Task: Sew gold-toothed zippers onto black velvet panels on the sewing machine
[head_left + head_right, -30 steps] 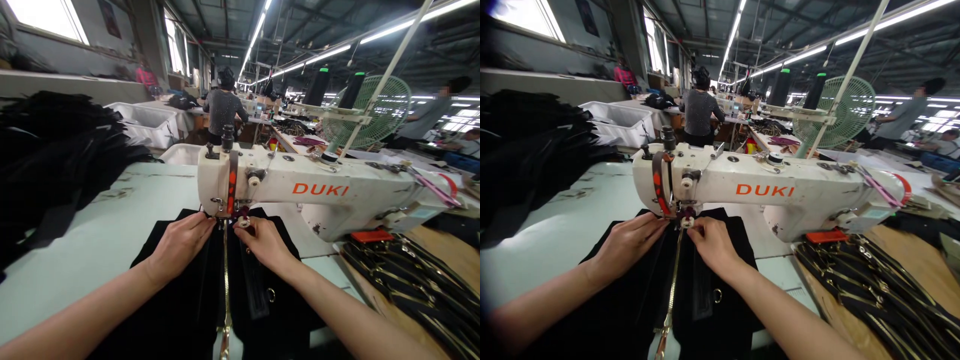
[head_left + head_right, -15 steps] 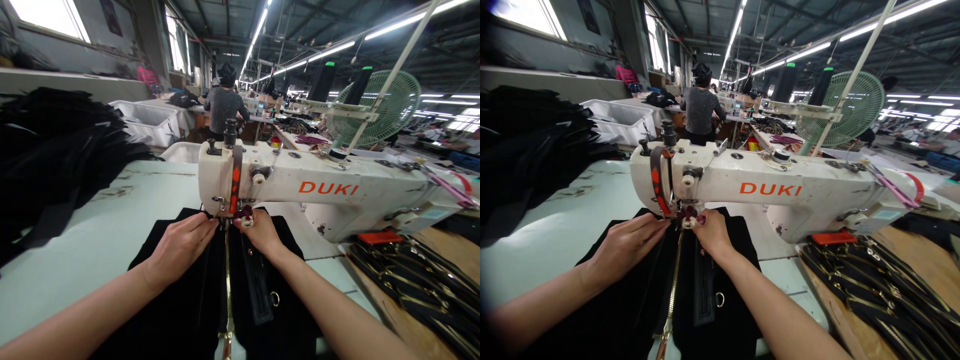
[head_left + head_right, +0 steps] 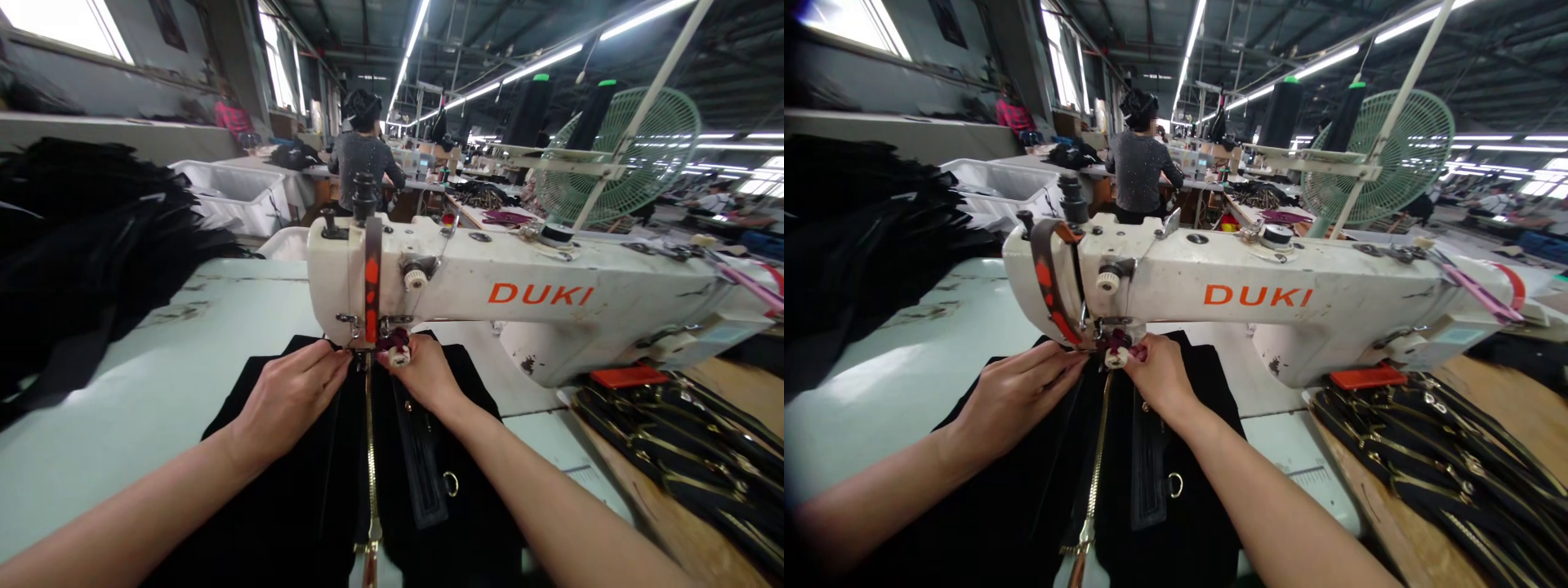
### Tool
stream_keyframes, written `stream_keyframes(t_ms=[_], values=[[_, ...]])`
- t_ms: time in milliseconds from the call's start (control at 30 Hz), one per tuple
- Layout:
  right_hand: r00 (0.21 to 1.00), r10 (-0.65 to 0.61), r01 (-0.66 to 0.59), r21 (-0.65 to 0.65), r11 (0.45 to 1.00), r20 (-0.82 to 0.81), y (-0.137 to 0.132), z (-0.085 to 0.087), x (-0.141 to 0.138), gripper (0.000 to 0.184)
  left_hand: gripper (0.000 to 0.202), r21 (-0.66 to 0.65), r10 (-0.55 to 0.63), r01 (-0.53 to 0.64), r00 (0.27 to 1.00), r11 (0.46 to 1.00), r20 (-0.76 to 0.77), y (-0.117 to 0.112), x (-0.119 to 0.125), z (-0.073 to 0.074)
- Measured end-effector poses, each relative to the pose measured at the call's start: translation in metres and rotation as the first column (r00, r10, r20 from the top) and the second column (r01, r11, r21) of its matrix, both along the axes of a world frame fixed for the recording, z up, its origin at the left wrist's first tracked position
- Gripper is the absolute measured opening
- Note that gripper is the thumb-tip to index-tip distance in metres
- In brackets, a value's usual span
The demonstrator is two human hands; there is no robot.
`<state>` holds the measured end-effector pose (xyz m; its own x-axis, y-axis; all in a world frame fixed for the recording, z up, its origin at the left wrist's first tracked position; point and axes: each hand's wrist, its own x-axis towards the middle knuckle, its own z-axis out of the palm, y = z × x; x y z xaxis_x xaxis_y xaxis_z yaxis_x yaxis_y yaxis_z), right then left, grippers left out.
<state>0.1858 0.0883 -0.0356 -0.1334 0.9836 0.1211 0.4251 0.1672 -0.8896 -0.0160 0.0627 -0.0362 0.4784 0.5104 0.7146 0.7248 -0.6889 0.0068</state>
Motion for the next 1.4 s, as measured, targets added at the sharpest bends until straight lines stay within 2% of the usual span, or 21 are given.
stream_keyframes(t_ms=[167,400,700,1100,1400], values=[[0.992,0.064,-0.07,-0.044,0.997,-0.107,0.001,-0.002,-0.002,0.013,0.03,0.02,0.003,-0.003,1.0,1.0,-0.02,0.0,0.0,-0.001],[0.973,0.088,-0.104,-0.066,0.992,-0.214,0.0,-0.004,-0.006,0.022,0.033,0.041,0.01,-0.007,0.998,0.999,-0.065,0.001,0.001,-0.003],[0.982,0.059,-0.069,-0.054,0.996,-0.179,0.0,-0.001,-0.007,0.005,0.037,0.078,-0.015,0.028,0.987,0.997,-0.162,0.001,0.003,0.0],[0.994,0.003,-0.005,-0.014,1.0,-0.113,-0.004,0.001,-0.012,0.019,0.03,0.162,0.04,-0.001,0.971,0.987,-0.236,0.0,0.005,-0.001],[0.993,-0.002,0.005,0.024,1.0,-0.118,-0.004,-0.001,-0.013,0.014,0.02,0.254,0.146,-0.087,0.963,0.963,-0.227,0.0,0.007,-0.006]])
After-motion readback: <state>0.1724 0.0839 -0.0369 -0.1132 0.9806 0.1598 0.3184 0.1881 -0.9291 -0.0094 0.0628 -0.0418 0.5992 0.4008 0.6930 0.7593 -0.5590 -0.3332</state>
